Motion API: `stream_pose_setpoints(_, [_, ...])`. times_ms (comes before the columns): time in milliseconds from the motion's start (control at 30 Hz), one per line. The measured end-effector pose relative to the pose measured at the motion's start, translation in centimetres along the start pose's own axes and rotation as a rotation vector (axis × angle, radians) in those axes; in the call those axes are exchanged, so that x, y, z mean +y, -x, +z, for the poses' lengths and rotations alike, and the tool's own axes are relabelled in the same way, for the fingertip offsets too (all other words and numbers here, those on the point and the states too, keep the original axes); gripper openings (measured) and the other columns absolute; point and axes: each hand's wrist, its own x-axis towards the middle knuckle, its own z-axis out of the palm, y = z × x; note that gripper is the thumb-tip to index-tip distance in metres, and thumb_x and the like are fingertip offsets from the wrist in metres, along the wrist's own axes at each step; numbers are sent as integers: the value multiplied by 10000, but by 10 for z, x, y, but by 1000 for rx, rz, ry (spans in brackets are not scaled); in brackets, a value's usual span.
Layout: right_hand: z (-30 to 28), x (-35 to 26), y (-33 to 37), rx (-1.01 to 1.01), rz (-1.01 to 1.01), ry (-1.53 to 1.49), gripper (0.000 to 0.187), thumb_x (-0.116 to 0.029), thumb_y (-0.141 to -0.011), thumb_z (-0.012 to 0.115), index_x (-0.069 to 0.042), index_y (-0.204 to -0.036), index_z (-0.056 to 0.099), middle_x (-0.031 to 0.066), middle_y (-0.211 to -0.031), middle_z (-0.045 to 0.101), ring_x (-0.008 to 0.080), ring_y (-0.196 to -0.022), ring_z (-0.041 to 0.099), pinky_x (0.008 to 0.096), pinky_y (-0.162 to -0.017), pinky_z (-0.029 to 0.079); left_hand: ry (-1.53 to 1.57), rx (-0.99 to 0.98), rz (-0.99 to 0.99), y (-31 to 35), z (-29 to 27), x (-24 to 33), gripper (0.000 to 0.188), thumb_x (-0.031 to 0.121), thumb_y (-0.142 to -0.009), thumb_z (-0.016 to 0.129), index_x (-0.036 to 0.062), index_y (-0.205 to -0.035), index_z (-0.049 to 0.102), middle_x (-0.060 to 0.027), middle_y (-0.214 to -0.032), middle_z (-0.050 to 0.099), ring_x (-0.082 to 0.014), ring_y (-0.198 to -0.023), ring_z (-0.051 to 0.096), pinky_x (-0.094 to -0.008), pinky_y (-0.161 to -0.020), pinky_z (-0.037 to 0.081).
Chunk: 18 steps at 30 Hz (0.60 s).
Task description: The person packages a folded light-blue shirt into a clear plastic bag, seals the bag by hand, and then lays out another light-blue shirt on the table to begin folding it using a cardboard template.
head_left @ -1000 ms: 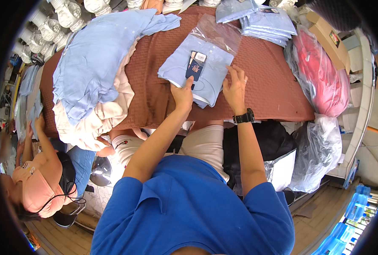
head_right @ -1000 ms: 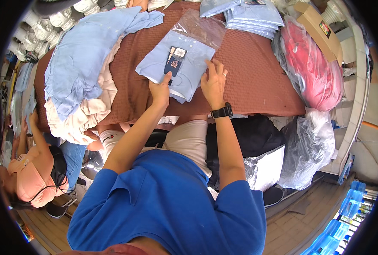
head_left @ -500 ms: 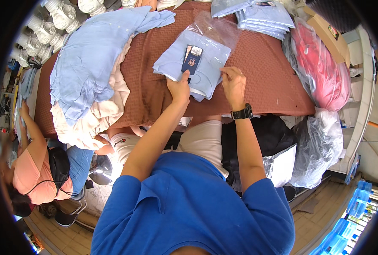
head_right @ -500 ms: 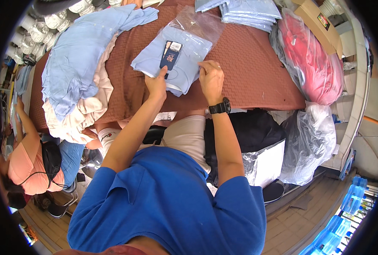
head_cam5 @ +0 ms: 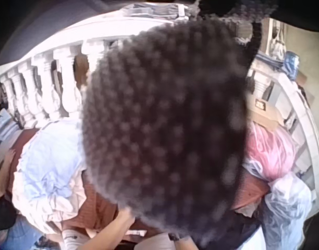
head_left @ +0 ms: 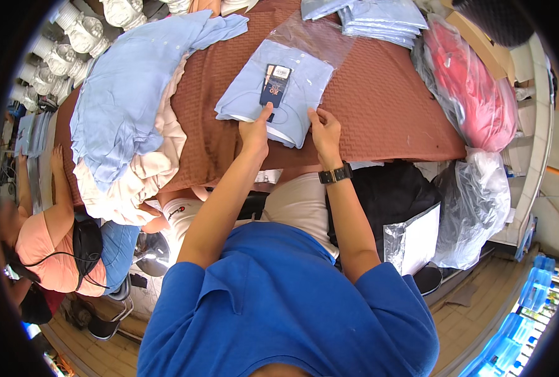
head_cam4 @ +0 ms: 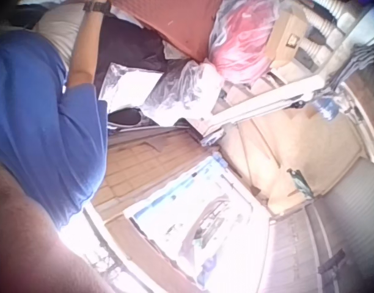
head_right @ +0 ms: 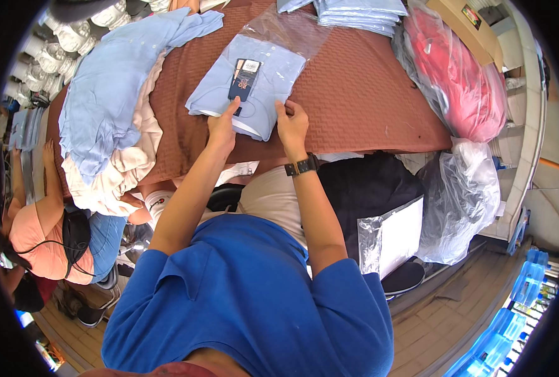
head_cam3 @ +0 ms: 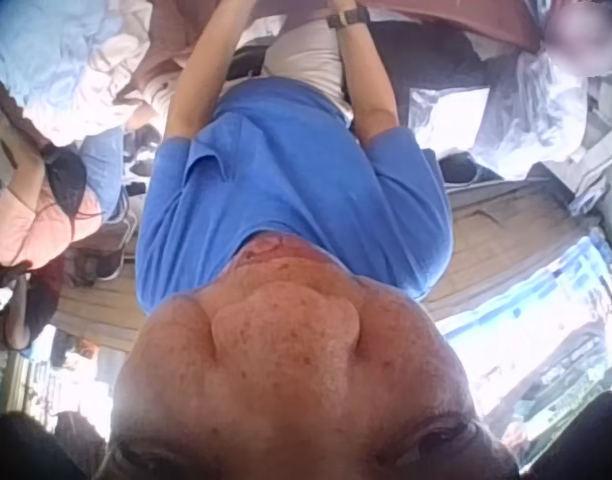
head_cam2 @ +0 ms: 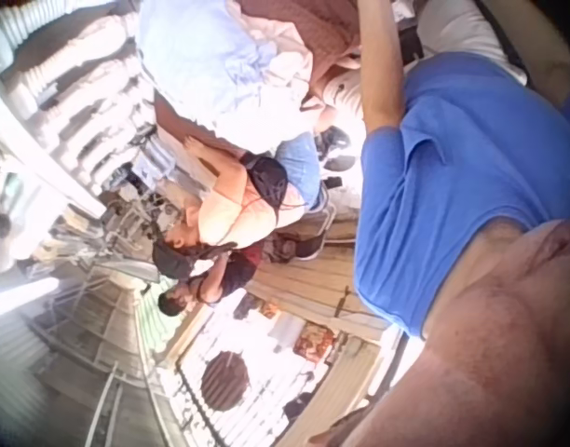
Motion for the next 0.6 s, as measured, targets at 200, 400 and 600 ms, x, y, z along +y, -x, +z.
stream_pose_setpoints(200, [5,-6,-4,29,47,-78,302,-152,-918,746,84,-1087,662,124,-909,727,129,-780,638,276,-693,506,43,-81,-239,33,-1,20,565,18,-891,745,6,-1370,446,-150,-1325,580,-277,-1236,583,-488,-995,537])
stream_pose_setpoints(400, [7,-12,-1,49,50,-103,292,-134,-919,739,71,-1098,633,130,-883,729,124,-736,632,289,-645,499,99,-154,-38,50,18,9,710,5,-878,740,83,-1445,321,-145,-1373,518,-281,-1233,580,-470,-961,564])
stream_pose_setpoints(600, [-2,-15,9,-71,107,0,299,-184,-952,710,59,-1108,632,107,-874,716,117,-715,615,283,-612,484,80,-169,-61,40,17,-4,777,-33,-867,723,108,-1470,255,-141,-1388,491,-288,-1267,550,-460,-934,573])
